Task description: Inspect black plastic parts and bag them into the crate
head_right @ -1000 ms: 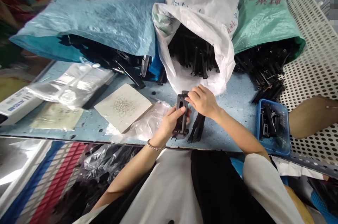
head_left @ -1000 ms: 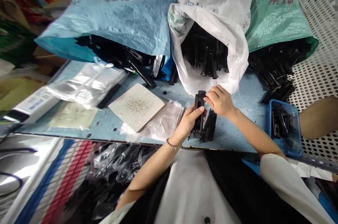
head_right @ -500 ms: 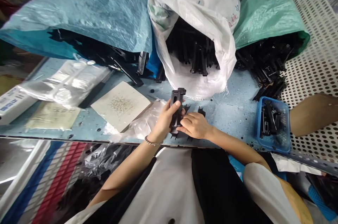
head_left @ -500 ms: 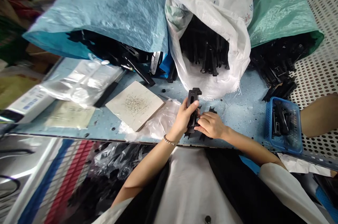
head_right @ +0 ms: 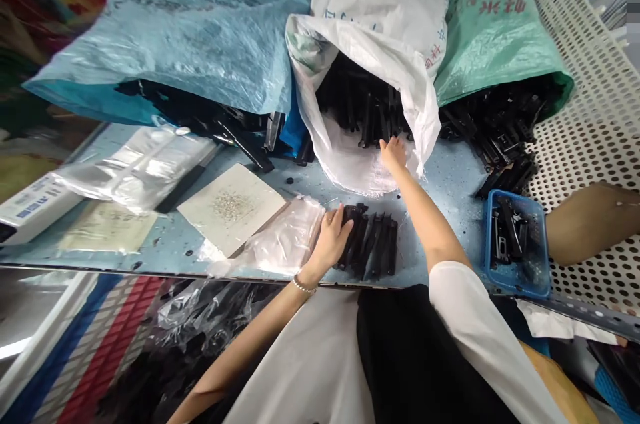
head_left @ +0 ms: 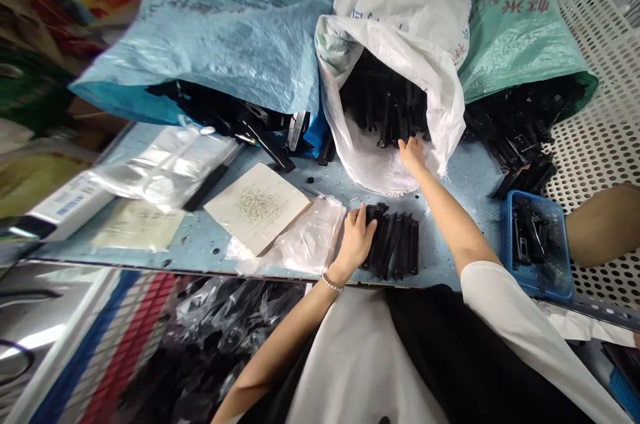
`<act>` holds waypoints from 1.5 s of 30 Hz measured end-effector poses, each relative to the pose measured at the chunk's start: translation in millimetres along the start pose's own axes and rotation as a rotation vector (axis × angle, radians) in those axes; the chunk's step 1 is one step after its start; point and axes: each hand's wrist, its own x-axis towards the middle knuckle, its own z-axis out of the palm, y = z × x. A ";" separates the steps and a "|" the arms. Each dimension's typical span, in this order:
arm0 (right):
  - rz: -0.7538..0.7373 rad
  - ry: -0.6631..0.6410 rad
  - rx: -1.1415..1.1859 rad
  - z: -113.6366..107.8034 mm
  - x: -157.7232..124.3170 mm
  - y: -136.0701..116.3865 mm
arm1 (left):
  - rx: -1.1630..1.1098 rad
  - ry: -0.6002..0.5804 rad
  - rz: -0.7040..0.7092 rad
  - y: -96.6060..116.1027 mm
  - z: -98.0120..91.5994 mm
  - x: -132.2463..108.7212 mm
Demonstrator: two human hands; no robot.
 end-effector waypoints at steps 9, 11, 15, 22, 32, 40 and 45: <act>0.091 -0.237 0.442 -17.5 -104.6 29.0 | -0.523 0.039 0.006 30.2 -31.8 40.0; 0.155 -0.406 0.791 -19.6 -147.9 33.3 | -0.900 -0.082 -0.092 49.8 -33.4 54.6; 0.241 -0.845 1.043 -30.7 -199.3 31.5 | -1.335 -0.336 -0.210 82.5 -31.5 60.5; -0.468 -0.572 0.189 -76.9 -181.7 10.8 | -1.221 -0.362 -0.176 96.4 -61.6 37.1; -0.596 -0.288 0.201 -75.7 -153.1 -29.9 | -1.011 -0.298 -0.238 96.7 -65.5 21.1; -0.774 -0.456 0.041 -61.7 -198.4 -7.1 | -1.134 -0.153 -0.395 89.6 -72.2 38.7; -1.026 -0.359 -0.148 -51.9 -227.2 8.9 | -1.019 -0.234 -0.382 88.6 -57.2 28.6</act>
